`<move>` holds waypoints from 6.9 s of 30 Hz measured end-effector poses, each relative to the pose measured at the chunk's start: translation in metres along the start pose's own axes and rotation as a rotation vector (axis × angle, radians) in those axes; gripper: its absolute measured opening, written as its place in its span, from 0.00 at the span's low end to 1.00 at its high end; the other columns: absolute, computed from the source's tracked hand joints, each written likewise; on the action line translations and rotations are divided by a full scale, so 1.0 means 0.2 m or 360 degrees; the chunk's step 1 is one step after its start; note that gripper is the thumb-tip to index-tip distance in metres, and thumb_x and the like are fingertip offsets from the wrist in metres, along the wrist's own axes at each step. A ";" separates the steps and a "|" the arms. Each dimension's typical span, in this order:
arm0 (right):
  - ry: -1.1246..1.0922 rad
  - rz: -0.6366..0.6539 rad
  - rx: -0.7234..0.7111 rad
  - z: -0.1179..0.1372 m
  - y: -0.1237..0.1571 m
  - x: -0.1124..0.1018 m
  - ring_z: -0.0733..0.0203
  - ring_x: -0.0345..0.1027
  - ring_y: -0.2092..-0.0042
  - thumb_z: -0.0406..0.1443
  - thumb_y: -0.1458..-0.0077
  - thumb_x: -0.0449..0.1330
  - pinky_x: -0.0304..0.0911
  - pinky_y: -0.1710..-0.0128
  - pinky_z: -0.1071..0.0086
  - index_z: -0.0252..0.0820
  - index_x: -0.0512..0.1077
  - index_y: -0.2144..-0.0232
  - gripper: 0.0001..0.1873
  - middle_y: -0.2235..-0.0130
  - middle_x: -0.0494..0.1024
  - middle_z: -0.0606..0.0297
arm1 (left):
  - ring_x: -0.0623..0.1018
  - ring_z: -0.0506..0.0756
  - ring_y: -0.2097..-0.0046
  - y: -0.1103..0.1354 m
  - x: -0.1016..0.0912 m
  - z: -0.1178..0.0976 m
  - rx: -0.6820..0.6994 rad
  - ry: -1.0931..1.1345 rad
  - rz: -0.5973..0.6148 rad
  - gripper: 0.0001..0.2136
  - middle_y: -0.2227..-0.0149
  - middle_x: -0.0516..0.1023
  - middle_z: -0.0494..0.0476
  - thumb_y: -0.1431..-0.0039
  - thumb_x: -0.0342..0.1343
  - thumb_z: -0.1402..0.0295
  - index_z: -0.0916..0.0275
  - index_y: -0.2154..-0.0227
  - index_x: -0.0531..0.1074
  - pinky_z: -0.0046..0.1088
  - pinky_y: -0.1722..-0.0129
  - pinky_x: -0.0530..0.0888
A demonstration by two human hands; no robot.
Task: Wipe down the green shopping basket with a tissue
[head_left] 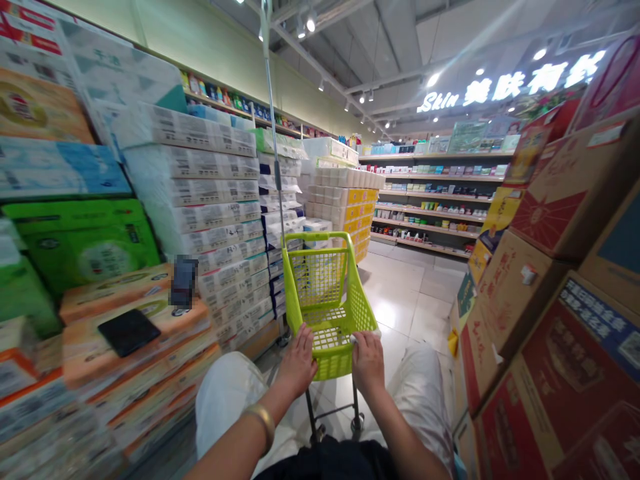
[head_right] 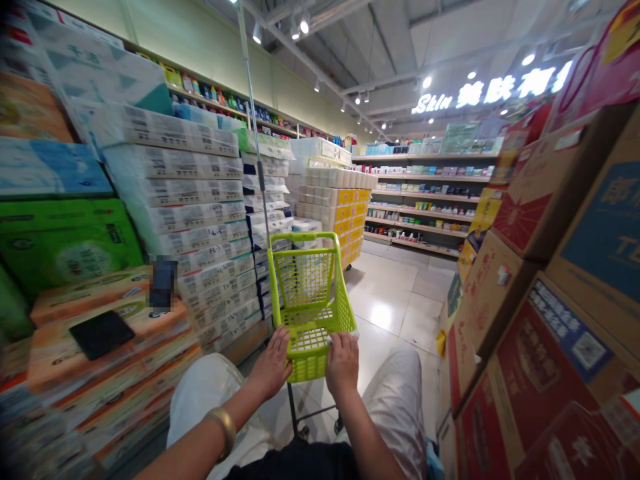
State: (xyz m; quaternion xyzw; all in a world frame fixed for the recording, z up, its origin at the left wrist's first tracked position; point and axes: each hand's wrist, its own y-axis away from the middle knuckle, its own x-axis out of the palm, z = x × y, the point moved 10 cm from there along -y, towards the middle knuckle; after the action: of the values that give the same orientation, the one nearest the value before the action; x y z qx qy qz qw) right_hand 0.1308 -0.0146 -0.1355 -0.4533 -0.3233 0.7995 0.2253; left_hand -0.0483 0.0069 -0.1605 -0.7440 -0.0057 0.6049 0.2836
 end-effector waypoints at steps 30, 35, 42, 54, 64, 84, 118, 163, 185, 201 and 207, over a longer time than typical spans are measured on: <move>-0.0170 0.0257 -0.0328 0.38 0.08 0.11 0.56 0.62 0.50 0.26 0.45 0.51 0.52 0.40 0.55 0.46 0.69 0.52 0.20 0.55 0.73 0.62 | 0.48 0.62 0.32 0.01 0.00 0.02 -0.0039 0.0046 0.0029 0.28 0.37 0.59 0.69 0.51 0.47 0.75 0.67 0.44 0.55 0.46 0.36 0.59; -0.0153 0.0285 -0.0377 0.30 0.06 0.08 0.59 0.64 0.51 0.27 0.44 0.51 0.54 0.41 0.58 0.49 0.70 0.52 0.20 0.56 0.73 0.64 | 0.48 0.61 0.31 0.00 0.01 0.01 -0.0015 0.0032 0.0021 0.29 0.37 0.59 0.67 0.51 0.47 0.75 0.66 0.43 0.54 0.47 0.36 0.59; -0.0091 0.0057 -0.0071 -0.08 -0.01 -0.04 0.55 0.62 0.48 0.30 0.41 0.47 0.56 0.42 0.55 0.44 0.72 0.55 0.17 0.53 0.72 0.59 | 0.47 0.61 0.31 0.00 0.00 0.00 -0.0001 0.0003 0.0056 0.29 0.37 0.59 0.67 0.50 0.47 0.74 0.67 0.43 0.55 0.44 0.35 0.58; -0.0189 0.0223 -0.0321 0.32 0.08 0.09 0.58 0.63 0.49 0.25 0.45 0.50 0.52 0.39 0.56 0.47 0.69 0.52 0.21 0.55 0.73 0.62 | 0.49 0.61 0.32 0.01 0.00 0.02 -0.0007 0.0028 0.0008 0.29 0.38 0.60 0.66 0.51 0.47 0.75 0.65 0.43 0.54 0.47 0.36 0.59; -0.0143 0.0103 -0.0161 -0.07 0.00 -0.03 0.55 0.62 0.47 0.29 0.42 0.48 0.56 0.41 0.55 0.44 0.71 0.54 0.17 0.53 0.72 0.60 | 0.47 0.61 0.31 0.01 -0.01 0.00 0.0014 0.0008 0.0044 0.29 0.36 0.58 0.67 0.50 0.48 0.73 0.66 0.43 0.55 0.45 0.35 0.58; -0.0226 0.0240 -0.0396 0.29 0.06 0.04 0.57 0.63 0.52 0.26 0.45 0.50 0.57 0.44 0.59 0.47 0.70 0.52 0.21 0.56 0.73 0.63 | 0.48 0.61 0.31 0.02 0.00 0.04 -0.0004 0.0040 0.0001 0.30 0.37 0.60 0.66 0.51 0.48 0.74 0.66 0.42 0.56 0.46 0.36 0.59; -0.0160 0.0379 -0.0334 0.37 0.08 0.06 0.57 0.62 0.57 0.25 0.48 0.54 0.55 0.51 0.63 0.46 0.71 0.57 0.18 0.61 0.73 0.63 | 0.51 0.63 0.32 0.11 0.00 0.24 0.0215 0.0292 -0.0122 0.35 0.36 0.57 0.63 0.55 0.51 0.77 0.60 0.40 0.53 0.52 0.37 0.60; -0.0400 -0.0087 -0.0135 0.07 -0.03 -0.18 0.56 0.65 0.49 0.30 0.39 0.46 0.59 0.47 0.57 0.43 0.70 0.53 0.18 0.54 0.74 0.58 | 0.64 0.65 0.39 0.14 -0.14 -0.18 0.0097 0.0308 0.0036 0.20 0.47 0.72 0.62 0.53 0.57 0.63 0.59 0.55 0.69 0.54 0.36 0.54; -0.0616 0.0259 -0.0505 0.36 0.12 -0.10 0.57 0.59 0.42 0.24 0.49 0.48 0.53 0.39 0.56 0.44 0.70 0.60 0.18 0.56 0.73 0.61 | 0.73 0.62 0.50 0.15 -0.20 -0.21 0.0111 0.0361 -0.0047 0.10 0.58 0.75 0.61 0.50 0.54 0.66 0.60 0.63 0.68 0.53 0.38 0.60; -0.0544 0.0252 -0.0342 0.27 0.00 -0.08 0.56 0.62 0.48 0.27 0.48 0.51 0.57 0.45 0.58 0.44 0.71 0.57 0.17 0.55 0.72 0.60 | 0.74 0.62 0.53 0.18 -0.24 -0.21 0.0157 0.0292 -0.0259 0.12 0.61 0.75 0.60 0.52 0.55 0.66 0.61 0.63 0.67 0.51 0.42 0.65; -0.0655 0.0336 -0.0471 0.42 0.18 -0.08 0.55 0.60 0.45 0.32 0.44 0.53 0.55 0.41 0.56 0.45 0.70 0.60 0.10 0.54 0.71 0.60 | 0.74 0.62 0.52 0.20 -0.23 -0.21 0.0212 0.0237 -0.0338 0.14 0.59 0.75 0.61 0.49 0.54 0.62 0.62 0.60 0.67 0.51 0.43 0.66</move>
State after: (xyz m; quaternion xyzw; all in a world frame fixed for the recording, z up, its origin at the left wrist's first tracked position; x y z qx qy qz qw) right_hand 0.0622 -0.0758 -0.1206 -0.3406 -0.4266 0.8379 0.0015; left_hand -0.0361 -0.0608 -0.1327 -0.7615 -0.0233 0.5138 0.3945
